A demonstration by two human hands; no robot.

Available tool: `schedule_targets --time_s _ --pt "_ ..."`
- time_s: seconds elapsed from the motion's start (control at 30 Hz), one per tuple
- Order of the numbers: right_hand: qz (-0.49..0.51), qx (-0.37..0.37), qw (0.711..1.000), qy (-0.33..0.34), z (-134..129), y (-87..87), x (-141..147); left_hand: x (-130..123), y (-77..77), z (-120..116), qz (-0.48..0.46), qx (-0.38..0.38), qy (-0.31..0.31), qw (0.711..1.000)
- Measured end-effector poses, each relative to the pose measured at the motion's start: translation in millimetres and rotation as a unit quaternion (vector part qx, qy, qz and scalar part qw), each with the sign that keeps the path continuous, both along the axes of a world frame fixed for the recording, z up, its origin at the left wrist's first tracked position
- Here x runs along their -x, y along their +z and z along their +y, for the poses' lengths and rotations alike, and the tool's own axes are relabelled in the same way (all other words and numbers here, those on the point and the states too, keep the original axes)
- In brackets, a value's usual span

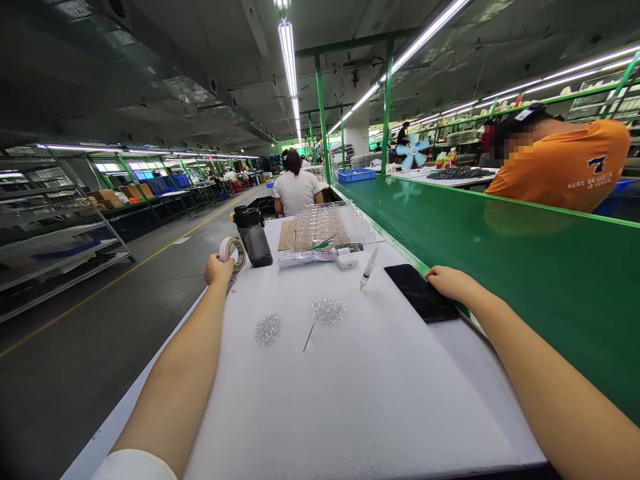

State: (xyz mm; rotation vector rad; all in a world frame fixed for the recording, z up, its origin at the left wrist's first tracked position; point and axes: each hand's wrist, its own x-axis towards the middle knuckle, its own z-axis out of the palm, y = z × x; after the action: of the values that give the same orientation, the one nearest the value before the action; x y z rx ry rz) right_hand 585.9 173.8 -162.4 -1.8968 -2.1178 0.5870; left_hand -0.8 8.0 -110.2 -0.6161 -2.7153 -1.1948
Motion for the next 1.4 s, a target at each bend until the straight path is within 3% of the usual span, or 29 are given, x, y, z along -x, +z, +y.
schedule_targets --time_s 0.3,0.53,0.83,1.03,1.23,1.4 --pt "0.007 0.008 1.0 -0.005 -5.8 4.2 2.5 -0.4 0.0 1.9 -0.013 0.049 -0.01 0.999" --pt "0.009 0.005 1.0 -0.013 -5.7 3.3 2.3 -2.3 1.8 1.5 0.015 0.006 -0.003 1.0" --pt "0.004 0.002 1.0 -0.001 -6.1 5.8 2.8 3.9 -3.9 0.4 -0.025 0.043 -0.012 0.999" --pt "0.0 -0.001 1.0 -0.007 -8.9 7.1 4.9 5.4 -3.6 3.5 0.006 -0.021 0.004 1.0" --pt "-0.002 0.004 1.0 -0.009 -10.7 8.9 5.1 8.7 -8.2 4.9 -0.019 0.024 -0.022 0.999" --pt "-0.004 -0.004 1.0 -0.005 -7.3 6.2 2.8 6.8 -6.3 5.1 0.005 0.001 -0.011 1.0"
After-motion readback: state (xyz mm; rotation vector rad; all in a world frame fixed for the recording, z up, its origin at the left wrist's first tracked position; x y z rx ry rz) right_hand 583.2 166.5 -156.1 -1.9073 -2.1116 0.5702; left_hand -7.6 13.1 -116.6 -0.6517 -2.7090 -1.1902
